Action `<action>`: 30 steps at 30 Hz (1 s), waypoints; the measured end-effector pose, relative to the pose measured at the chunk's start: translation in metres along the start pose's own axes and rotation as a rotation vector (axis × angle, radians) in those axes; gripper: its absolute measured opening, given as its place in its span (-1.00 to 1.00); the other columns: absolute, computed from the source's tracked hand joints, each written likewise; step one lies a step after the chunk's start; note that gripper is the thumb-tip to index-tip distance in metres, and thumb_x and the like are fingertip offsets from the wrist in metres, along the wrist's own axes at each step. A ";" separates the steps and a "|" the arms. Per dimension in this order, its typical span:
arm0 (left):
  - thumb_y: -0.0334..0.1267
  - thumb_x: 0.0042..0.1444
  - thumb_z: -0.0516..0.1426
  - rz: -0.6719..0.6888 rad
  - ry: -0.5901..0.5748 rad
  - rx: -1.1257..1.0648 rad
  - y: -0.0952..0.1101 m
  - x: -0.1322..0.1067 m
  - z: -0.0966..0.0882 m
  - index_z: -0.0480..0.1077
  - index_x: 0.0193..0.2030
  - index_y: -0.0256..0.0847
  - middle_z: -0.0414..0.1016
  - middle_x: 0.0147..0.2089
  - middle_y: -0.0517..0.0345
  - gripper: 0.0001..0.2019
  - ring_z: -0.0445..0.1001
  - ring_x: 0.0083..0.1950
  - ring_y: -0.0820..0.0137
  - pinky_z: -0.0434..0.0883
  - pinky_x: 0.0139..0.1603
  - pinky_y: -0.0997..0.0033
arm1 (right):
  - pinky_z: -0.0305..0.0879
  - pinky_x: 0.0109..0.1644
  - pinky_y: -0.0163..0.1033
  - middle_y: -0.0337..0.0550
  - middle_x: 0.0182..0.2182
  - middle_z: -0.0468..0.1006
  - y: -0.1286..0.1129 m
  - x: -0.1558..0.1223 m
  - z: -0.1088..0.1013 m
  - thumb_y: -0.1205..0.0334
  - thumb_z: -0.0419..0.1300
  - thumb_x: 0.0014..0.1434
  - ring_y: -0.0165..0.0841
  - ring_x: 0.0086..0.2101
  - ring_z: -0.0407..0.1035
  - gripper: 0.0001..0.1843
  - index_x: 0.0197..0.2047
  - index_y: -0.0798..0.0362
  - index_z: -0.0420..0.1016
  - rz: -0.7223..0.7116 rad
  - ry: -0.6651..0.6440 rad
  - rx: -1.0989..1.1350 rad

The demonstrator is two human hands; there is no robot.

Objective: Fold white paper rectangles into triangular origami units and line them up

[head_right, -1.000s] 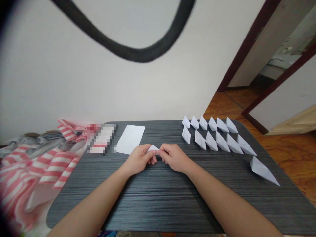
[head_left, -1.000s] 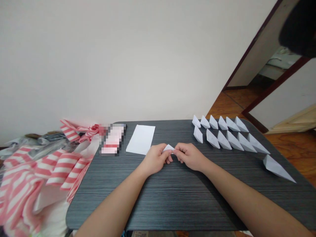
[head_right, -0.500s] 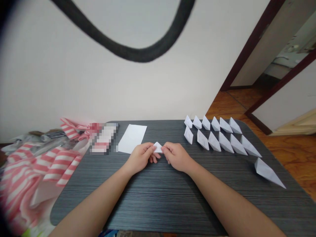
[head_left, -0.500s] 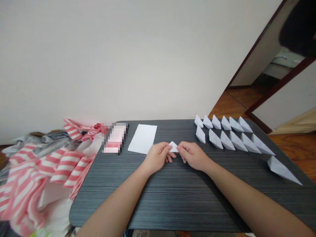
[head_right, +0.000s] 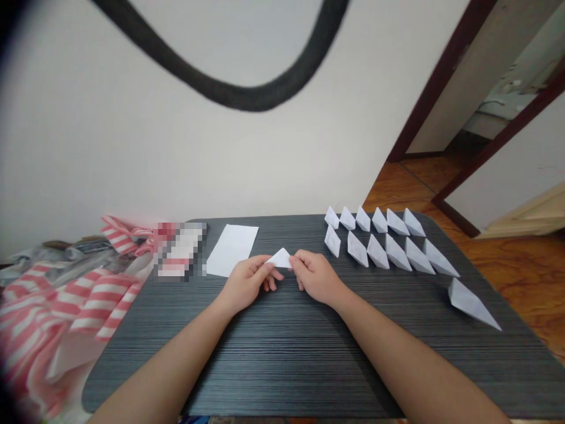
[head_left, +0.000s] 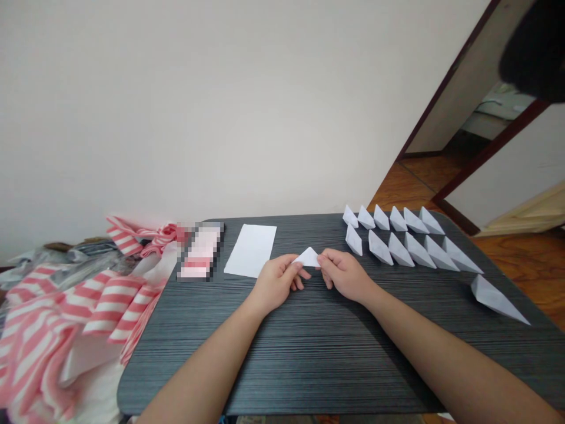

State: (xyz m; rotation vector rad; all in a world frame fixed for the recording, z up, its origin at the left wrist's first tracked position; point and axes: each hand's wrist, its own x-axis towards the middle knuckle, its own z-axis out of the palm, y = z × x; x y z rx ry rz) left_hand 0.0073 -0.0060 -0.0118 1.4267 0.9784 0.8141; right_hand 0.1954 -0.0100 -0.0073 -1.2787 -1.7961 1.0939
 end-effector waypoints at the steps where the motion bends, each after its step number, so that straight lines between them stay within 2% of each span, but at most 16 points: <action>1: -0.08 0.20 -0.04 0.000 0.003 0.009 0.000 0.000 0.000 0.35 -0.07 -0.30 0.52 -0.31 0.02 -0.65 0.41 -0.52 0.50 0.31 -0.54 0.53 | 0.17 -0.49 -0.34 -0.35 -0.73 0.33 0.000 0.000 0.000 0.08 -0.08 0.29 -0.45 -0.67 0.24 -0.67 -0.45 0.03 0.28 0.002 0.000 0.002; 8: -0.08 0.24 -0.10 0.024 0.021 0.136 0.002 0.000 -0.001 0.36 -0.17 -0.31 0.53 -0.34 0.04 -0.65 0.42 -0.51 0.49 0.34 -0.53 0.51 | 0.18 -0.47 -0.34 -0.35 -0.73 0.34 0.000 0.001 0.000 0.09 -0.08 0.29 -0.45 -0.66 0.24 -0.66 -0.46 0.03 0.27 -0.013 -0.008 -0.008; 13: -0.08 0.24 -0.11 0.020 0.057 0.173 0.006 -0.003 -0.001 0.34 -0.32 -0.30 0.49 -0.48 0.10 -0.64 0.41 -0.55 0.48 0.35 -0.54 0.50 | 0.19 -0.45 -0.34 -0.35 -0.73 0.34 -0.001 0.001 0.000 0.11 -0.07 0.29 -0.45 -0.66 0.25 -0.66 -0.49 0.03 0.25 -0.018 -0.015 -0.019; 19: -0.05 0.23 -0.11 0.017 0.054 0.198 0.003 -0.003 -0.003 0.32 -0.34 -0.26 0.41 -0.61 0.20 -0.65 0.32 -0.62 0.51 0.30 -0.55 0.53 | 0.19 -0.46 -0.34 -0.36 -0.73 0.34 -0.001 0.000 0.001 0.11 -0.08 0.29 -0.45 -0.66 0.25 -0.67 -0.47 0.03 0.26 -0.027 -0.032 -0.025; 21: -0.04 0.23 -0.10 0.001 0.032 0.157 0.003 -0.002 -0.004 0.32 -0.35 -0.26 0.42 -0.60 0.19 -0.65 0.33 -0.60 0.51 0.31 -0.53 0.53 | 0.19 -0.46 -0.34 -0.36 -0.73 0.34 -0.002 0.000 0.001 0.12 -0.07 0.29 -0.45 -0.66 0.25 -0.68 -0.47 0.03 0.26 -0.033 -0.030 -0.038; 26: -0.07 0.17 0.00 -0.026 -0.057 0.062 0.006 -0.003 -0.002 0.34 -0.27 -0.29 0.52 -0.39 0.06 -0.71 0.42 -0.51 0.49 0.35 -0.48 0.51 | 0.17 -0.47 -0.35 -0.35 -0.73 0.34 -0.006 -0.001 0.002 0.16 -0.04 0.27 -0.47 -0.66 0.24 -0.67 -0.52 0.04 0.23 -0.069 -0.062 -0.098; 30: -0.07 0.18 -0.01 -0.062 -0.039 0.019 0.007 -0.005 -0.002 0.33 -0.29 -0.31 0.54 -0.39 0.03 -0.70 0.41 -0.55 0.50 0.32 -0.54 0.52 | 0.18 -0.47 -0.36 -0.33 -0.70 0.35 -0.006 -0.001 0.004 0.17 -0.04 0.27 -0.48 -0.64 0.25 -0.68 -0.51 0.05 0.24 -0.085 -0.068 -0.072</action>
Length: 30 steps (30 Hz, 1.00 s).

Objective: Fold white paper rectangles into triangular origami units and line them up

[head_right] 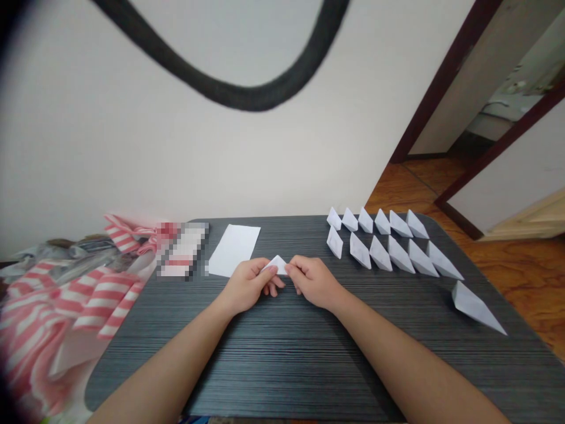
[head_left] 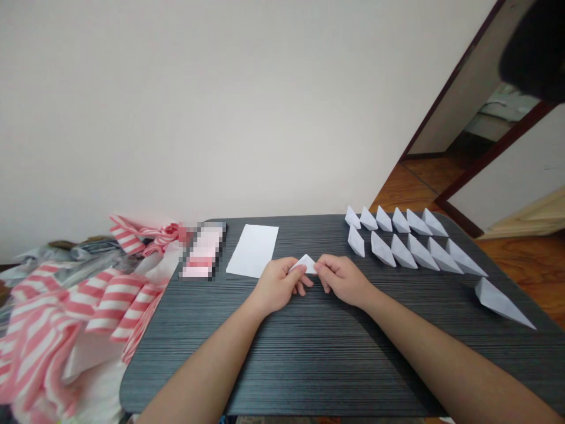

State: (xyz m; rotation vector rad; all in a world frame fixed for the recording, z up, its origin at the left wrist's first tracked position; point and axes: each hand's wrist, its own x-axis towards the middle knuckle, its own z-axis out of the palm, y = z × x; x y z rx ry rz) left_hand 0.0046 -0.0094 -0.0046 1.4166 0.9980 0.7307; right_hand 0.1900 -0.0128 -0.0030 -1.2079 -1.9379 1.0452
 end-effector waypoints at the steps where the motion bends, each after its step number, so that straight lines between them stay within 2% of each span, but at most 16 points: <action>1: -0.07 0.18 -0.01 -0.002 0.006 -0.008 0.000 0.000 0.000 0.33 -0.30 -0.31 0.54 -0.40 0.02 -0.70 0.41 -0.55 0.50 0.32 -0.55 0.53 | 0.18 -0.47 -0.36 -0.32 -0.68 0.36 0.000 0.000 0.000 0.17 -0.04 0.27 -0.48 -0.64 0.26 -0.68 -0.51 0.05 0.25 0.003 -0.010 0.017; 7: -0.06 0.17 0.00 -0.015 0.016 -0.019 -0.002 0.001 -0.001 0.34 -0.30 -0.32 0.54 -0.40 0.02 -0.69 0.42 -0.55 0.49 0.32 -0.54 0.52 | 0.20 -0.46 -0.36 -0.31 -0.68 0.38 -0.002 0.000 -0.001 0.18 -0.02 0.25 -0.48 -0.63 0.28 -0.67 -0.53 0.06 0.27 0.009 -0.050 -0.006; 14: -0.06 0.14 0.04 0.014 -0.063 0.008 0.003 0.001 -0.001 0.38 -0.31 -0.33 0.54 -0.38 0.00 -0.68 0.44 -0.50 0.49 0.34 -0.50 0.53 | 0.17 -0.47 -0.36 -0.33 -0.70 0.37 -0.005 -0.001 -0.001 0.20 -0.03 0.25 -0.47 -0.65 0.26 -0.68 -0.52 0.05 0.28 0.000 -0.059 -0.050; 22: -0.07 0.15 0.03 -0.028 -0.001 0.012 0.002 0.001 -0.001 0.34 -0.35 -0.32 0.53 -0.39 0.01 -0.70 0.43 -0.53 0.49 0.31 -0.56 0.55 | 0.18 -0.48 -0.38 -0.31 -0.66 0.39 -0.002 0.000 0.001 0.18 -0.01 0.24 -0.48 -0.62 0.29 -0.70 -0.50 0.06 0.29 -0.004 -0.084 -0.023; 30: -0.08 0.13 0.05 0.000 -0.056 0.001 0.005 0.001 -0.004 0.36 -0.39 -0.32 0.51 -0.45 0.05 -0.70 0.42 -0.51 0.50 0.35 -0.48 0.52 | 0.19 -0.49 -0.39 -0.30 -0.66 0.41 -0.007 -0.002 0.000 0.21 -0.03 0.26 -0.48 -0.62 0.30 -0.68 -0.51 0.06 0.31 -0.037 -0.142 -0.035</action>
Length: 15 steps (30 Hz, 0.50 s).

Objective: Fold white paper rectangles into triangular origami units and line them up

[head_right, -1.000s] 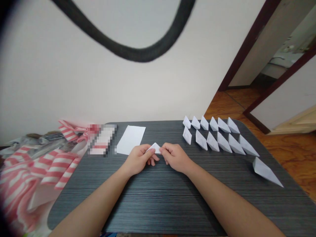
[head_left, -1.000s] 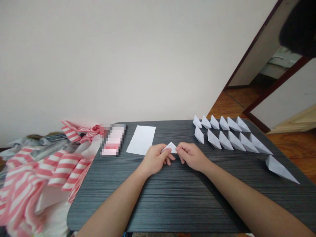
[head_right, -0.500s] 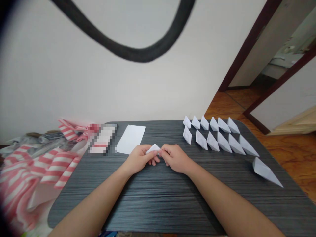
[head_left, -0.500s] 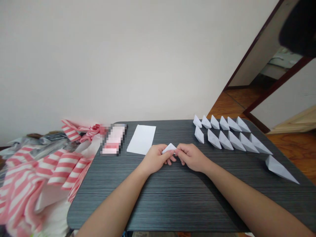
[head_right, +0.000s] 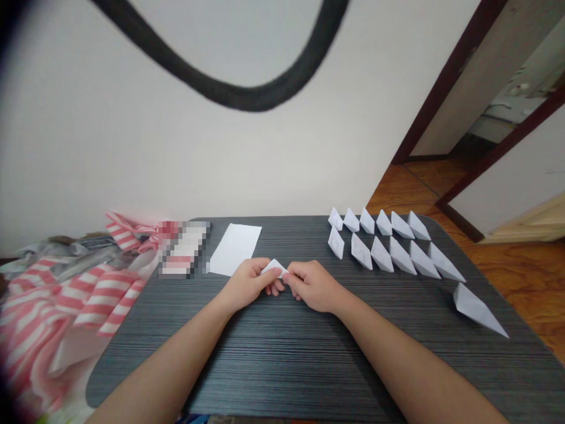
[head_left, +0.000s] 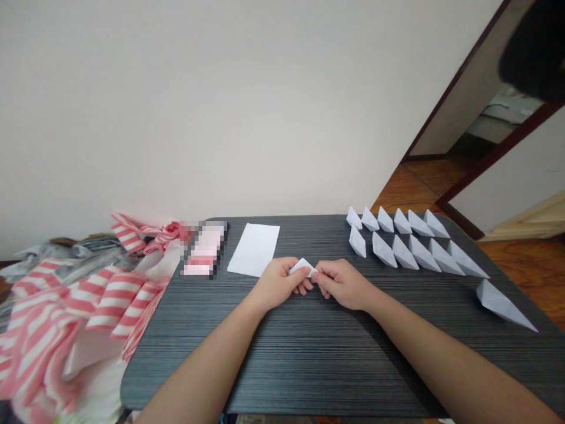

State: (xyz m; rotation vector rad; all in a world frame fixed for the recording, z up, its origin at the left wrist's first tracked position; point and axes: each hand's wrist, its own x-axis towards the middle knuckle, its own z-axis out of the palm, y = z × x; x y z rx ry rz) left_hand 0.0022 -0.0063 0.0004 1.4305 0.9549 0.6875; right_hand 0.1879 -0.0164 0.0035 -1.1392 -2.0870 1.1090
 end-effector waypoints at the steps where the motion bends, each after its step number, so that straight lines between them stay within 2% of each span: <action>1: -0.08 0.13 0.04 0.008 0.000 -0.003 0.001 0.000 0.000 0.36 -0.40 -0.32 0.51 -0.46 0.06 -0.70 0.42 -0.51 0.51 0.35 -0.48 0.53 | 0.19 -0.48 -0.39 -0.30 -0.66 0.41 0.000 0.000 0.000 0.21 -0.03 0.25 -0.48 -0.62 0.30 -0.69 -0.51 0.06 0.32 -0.004 -0.006 -0.006; 10: -0.07 0.14 0.03 -0.014 0.072 -0.024 -0.003 0.001 0.004 0.37 -0.37 -0.32 0.50 -0.46 0.07 -0.69 0.42 -0.54 0.50 0.32 -0.54 0.55 | 0.14 -0.49 -0.38 -0.31 -0.68 0.41 0.003 0.001 0.000 0.18 -0.04 0.27 -0.48 -0.63 0.26 -0.66 -0.49 0.06 0.35 -0.008 -0.004 -0.035; 15: -0.06 0.16 0.00 -0.014 0.050 -0.051 -0.004 0.003 0.003 0.36 -0.35 -0.33 0.51 -0.42 0.04 -0.67 0.43 -0.52 0.50 0.34 -0.51 0.53 | 0.15 -0.47 -0.37 -0.29 -0.69 0.42 0.002 0.000 -0.002 0.19 -0.06 0.28 -0.47 -0.63 0.26 -0.64 -0.52 0.07 0.33 -0.002 -0.014 -0.026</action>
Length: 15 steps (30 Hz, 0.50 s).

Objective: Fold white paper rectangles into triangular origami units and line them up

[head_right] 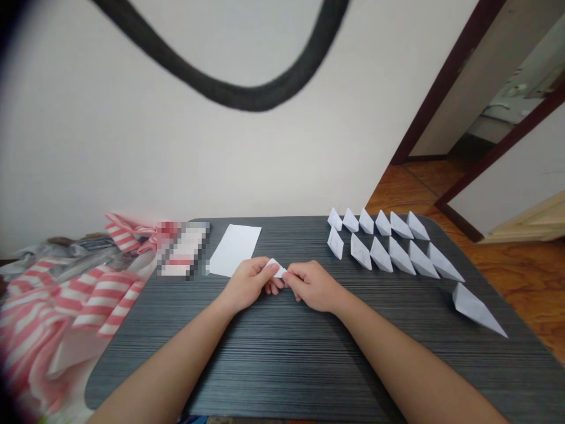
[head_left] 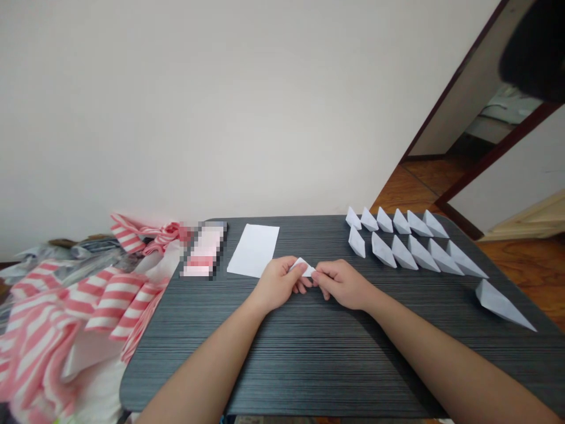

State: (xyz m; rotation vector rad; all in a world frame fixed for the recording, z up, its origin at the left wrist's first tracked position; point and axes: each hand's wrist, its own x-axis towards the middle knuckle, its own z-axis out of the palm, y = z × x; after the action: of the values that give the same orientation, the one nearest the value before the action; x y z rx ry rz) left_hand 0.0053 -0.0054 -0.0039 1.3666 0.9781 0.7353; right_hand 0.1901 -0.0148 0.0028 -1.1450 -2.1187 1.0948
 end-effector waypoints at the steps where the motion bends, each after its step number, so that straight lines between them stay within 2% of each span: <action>1: -0.05 0.17 -0.01 0.005 -0.002 -0.015 0.000 0.000 0.000 0.35 -0.33 -0.33 0.51 -0.41 0.04 -0.67 0.43 -0.52 0.50 0.33 -0.52 0.53 | 0.15 -0.47 -0.37 -0.29 -0.69 0.42 0.000 0.000 0.000 0.18 -0.06 0.28 -0.47 -0.63 0.26 -0.62 -0.53 0.07 0.33 0.007 0.006 0.008; 6: -0.04 0.19 -0.03 0.016 0.006 -0.069 -0.002 0.003 -0.003 0.33 -0.25 -0.32 0.52 -0.40 0.04 -0.67 0.43 -0.55 0.50 0.30 -0.56 0.55 | 0.16 -0.48 -0.36 -0.29 -0.70 0.41 0.002 0.000 0.002 0.12 -0.06 0.28 -0.46 -0.64 0.26 -0.62 -0.51 0.06 0.32 0.040 0.068 0.061; 11: -0.05 0.19 -0.03 0.037 0.020 -0.044 -0.003 0.003 -0.003 0.34 -0.27 -0.31 0.52 -0.37 0.04 -0.67 0.43 -0.55 0.50 0.29 -0.57 0.54 | 0.16 -0.48 -0.36 -0.28 -0.69 0.43 0.005 0.000 0.003 0.11 -0.05 0.28 -0.46 -0.63 0.28 -0.61 -0.53 0.06 0.30 0.041 0.058 0.067; 15: -0.05 0.19 -0.04 0.045 0.022 -0.058 -0.003 0.003 -0.003 0.34 -0.24 -0.31 0.47 -0.52 0.12 -0.67 0.42 -0.56 0.48 0.29 -0.57 0.54 | 0.18 -0.47 -0.36 -0.31 -0.71 0.41 0.006 -0.001 0.002 0.11 -0.05 0.28 -0.46 -0.64 0.27 -0.65 -0.47 0.05 0.33 0.047 0.048 0.095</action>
State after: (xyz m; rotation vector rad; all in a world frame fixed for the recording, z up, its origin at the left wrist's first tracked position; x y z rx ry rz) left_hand 0.0034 -0.0020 -0.0072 1.3357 0.9387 0.8086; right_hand 0.1920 -0.0140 -0.0034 -1.1704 -1.9905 1.1639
